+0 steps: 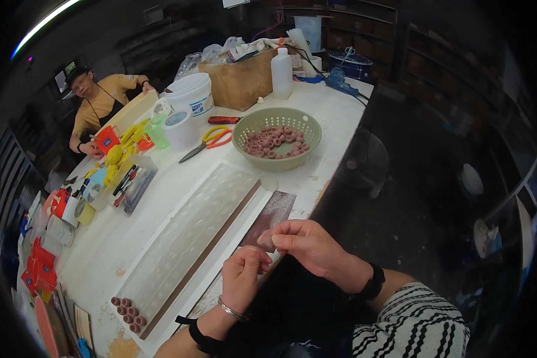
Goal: Placing and sorting small plastic caps into a translucent plate on a workbench.
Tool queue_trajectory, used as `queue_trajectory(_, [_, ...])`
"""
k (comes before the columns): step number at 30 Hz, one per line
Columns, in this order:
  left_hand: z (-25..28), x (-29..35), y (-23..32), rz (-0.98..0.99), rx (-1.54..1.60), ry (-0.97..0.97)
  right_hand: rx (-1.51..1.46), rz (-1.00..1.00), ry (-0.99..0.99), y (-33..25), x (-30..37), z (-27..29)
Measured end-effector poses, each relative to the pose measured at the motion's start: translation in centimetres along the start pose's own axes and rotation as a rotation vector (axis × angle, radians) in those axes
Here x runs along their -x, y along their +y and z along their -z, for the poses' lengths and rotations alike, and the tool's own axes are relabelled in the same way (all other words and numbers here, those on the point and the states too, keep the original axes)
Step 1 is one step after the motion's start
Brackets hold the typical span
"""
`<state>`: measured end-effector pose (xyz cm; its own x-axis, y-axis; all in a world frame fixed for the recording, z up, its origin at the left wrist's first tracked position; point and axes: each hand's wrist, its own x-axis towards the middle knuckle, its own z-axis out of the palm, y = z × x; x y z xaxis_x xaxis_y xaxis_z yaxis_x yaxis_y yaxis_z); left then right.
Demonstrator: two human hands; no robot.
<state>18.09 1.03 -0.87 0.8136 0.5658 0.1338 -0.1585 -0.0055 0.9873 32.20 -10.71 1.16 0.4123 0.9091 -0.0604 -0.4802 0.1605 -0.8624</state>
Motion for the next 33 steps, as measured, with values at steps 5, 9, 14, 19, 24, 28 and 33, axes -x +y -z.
queue_trajectory(5, [-0.1,-0.1,1.1,0.083,-0.002,0.043,-0.21,-0.042,-0.049,2.1,0.0,-1.4])
queue_trajectory(9, [-0.1,-0.1,0.8,0.101,0.064,0.059,-0.278,-0.005,-0.04,2.6,-0.3,-1.8])
queue_trajectory(14, [-0.4,0.2,0.0,0.019,0.085,0.021,-0.377,-0.041,-0.122,2.5,-0.8,-1.3])
queue_trajectory(19, [-0.6,0.0,0.3,0.016,-0.03,-0.024,-0.272,0.001,-0.066,0.9,-1.4,-0.2])
queue_trajectory(24, [-0.7,0.6,-0.3,-0.415,-0.862,-0.122,0.905,0.396,0.269,0.6,-3.3,3.4])
queue_trajectory(28, [-0.7,0.9,-1.1,-0.41,-1.231,-0.116,1.347,0.663,0.147,1.5,-3.4,3.6])
queue_trajectory(33, [-0.4,0.9,-1.2,-0.387,-1.334,-0.162,1.527,0.771,0.095,1.8,-3.2,3.3])
